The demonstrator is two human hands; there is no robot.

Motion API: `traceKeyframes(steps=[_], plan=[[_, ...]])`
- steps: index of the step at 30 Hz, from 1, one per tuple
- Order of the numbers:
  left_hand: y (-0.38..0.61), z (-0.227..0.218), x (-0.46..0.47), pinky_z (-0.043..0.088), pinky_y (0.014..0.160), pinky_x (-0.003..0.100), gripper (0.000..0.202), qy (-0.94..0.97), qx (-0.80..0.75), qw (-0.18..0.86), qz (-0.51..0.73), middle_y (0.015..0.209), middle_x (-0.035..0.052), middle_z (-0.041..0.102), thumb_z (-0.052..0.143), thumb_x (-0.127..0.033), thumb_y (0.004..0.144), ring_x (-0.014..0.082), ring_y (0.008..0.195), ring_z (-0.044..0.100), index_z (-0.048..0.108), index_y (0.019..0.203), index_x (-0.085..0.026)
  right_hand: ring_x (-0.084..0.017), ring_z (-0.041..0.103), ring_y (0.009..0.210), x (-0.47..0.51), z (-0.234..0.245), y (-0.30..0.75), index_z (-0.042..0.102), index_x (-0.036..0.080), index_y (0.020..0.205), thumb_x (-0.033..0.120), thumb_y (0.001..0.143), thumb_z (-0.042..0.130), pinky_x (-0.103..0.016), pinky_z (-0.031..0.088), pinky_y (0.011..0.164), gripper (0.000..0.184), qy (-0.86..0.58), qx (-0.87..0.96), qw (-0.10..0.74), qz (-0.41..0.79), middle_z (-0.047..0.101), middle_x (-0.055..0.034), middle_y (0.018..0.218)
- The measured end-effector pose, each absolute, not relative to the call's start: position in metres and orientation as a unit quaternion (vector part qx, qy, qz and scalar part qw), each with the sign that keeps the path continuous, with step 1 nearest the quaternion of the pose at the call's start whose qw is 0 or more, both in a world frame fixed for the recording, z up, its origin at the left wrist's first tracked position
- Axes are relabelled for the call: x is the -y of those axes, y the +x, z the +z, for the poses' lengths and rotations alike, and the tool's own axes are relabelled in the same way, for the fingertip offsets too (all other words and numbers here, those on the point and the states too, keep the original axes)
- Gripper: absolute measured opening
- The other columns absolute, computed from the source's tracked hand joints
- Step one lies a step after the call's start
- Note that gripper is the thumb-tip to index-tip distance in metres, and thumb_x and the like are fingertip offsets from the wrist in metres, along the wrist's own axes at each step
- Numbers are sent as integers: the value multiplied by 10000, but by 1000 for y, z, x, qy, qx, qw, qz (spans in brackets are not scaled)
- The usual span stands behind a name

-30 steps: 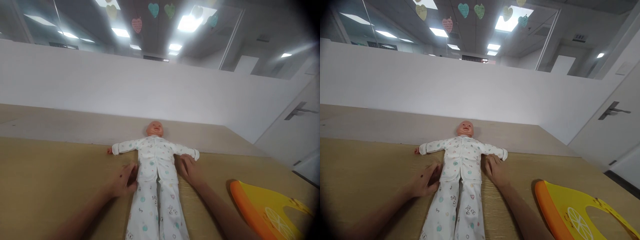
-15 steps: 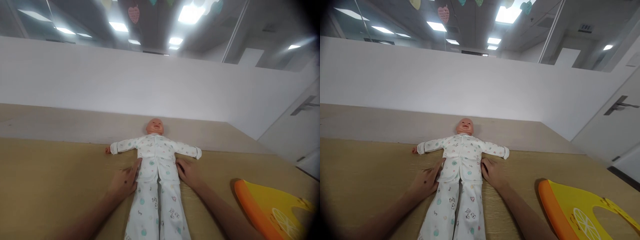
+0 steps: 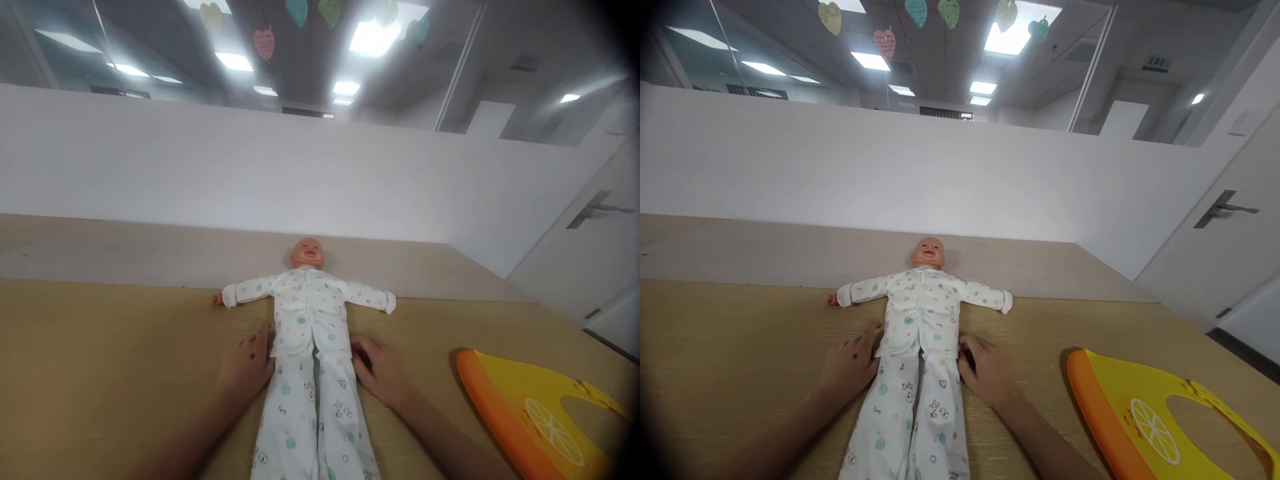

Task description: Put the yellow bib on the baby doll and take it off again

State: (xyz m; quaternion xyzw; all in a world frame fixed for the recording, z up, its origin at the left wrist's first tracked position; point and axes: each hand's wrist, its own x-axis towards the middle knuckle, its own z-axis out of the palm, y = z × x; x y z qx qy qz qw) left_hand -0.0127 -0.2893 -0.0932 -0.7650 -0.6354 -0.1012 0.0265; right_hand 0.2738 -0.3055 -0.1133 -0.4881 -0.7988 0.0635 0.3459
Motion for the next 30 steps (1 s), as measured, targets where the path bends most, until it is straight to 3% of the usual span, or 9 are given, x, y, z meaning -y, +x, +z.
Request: traceKeyframes(steps=[3,7,14,22,30], plan=[[-11,-91,290,423,638,361,349,-766,635,31,-95,1047,119,693,374,-276,838,298,865,655,585,1097,-176,-161,586,702,313,-109,268,578,188,893,169,770,499,-251,412,626,147,-508,792,335,43,635,-13,766],[-10,-90,289,418,645,352,324,-776,623,24,-97,1041,107,692,360,-239,851,276,854,654,619,1039,-191,-152,565,657,314,-104,266,573,185,879,185,715,552,-235,377,577,165,-500,804,319,40,605,2,714],[-9,-89,289,412,672,343,287,-785,609,11,-110,970,98,703,372,-186,835,262,851,648,636,949,-176,-183,608,752,310,-103,265,585,171,954,198,834,483,-261,377,633,159,-570,782,251,15,666,-47,884],[-14,-76,288,369,593,330,270,-781,616,68,-79,949,99,692,376,-155,812,269,816,647,610,944,-192,-225,643,758,305,-102,262,592,163,882,221,891,418,-287,319,599,184,-642,751,147,-42,686,-71,873],[-14,-68,292,384,605,333,285,-789,610,65,-42,945,100,699,415,-136,778,277,825,653,605,983,-193,-202,624,717,307,-99,267,598,169,791,209,829,471,-274,298,593,139,-620,769,145,-58,677,-64,799]])
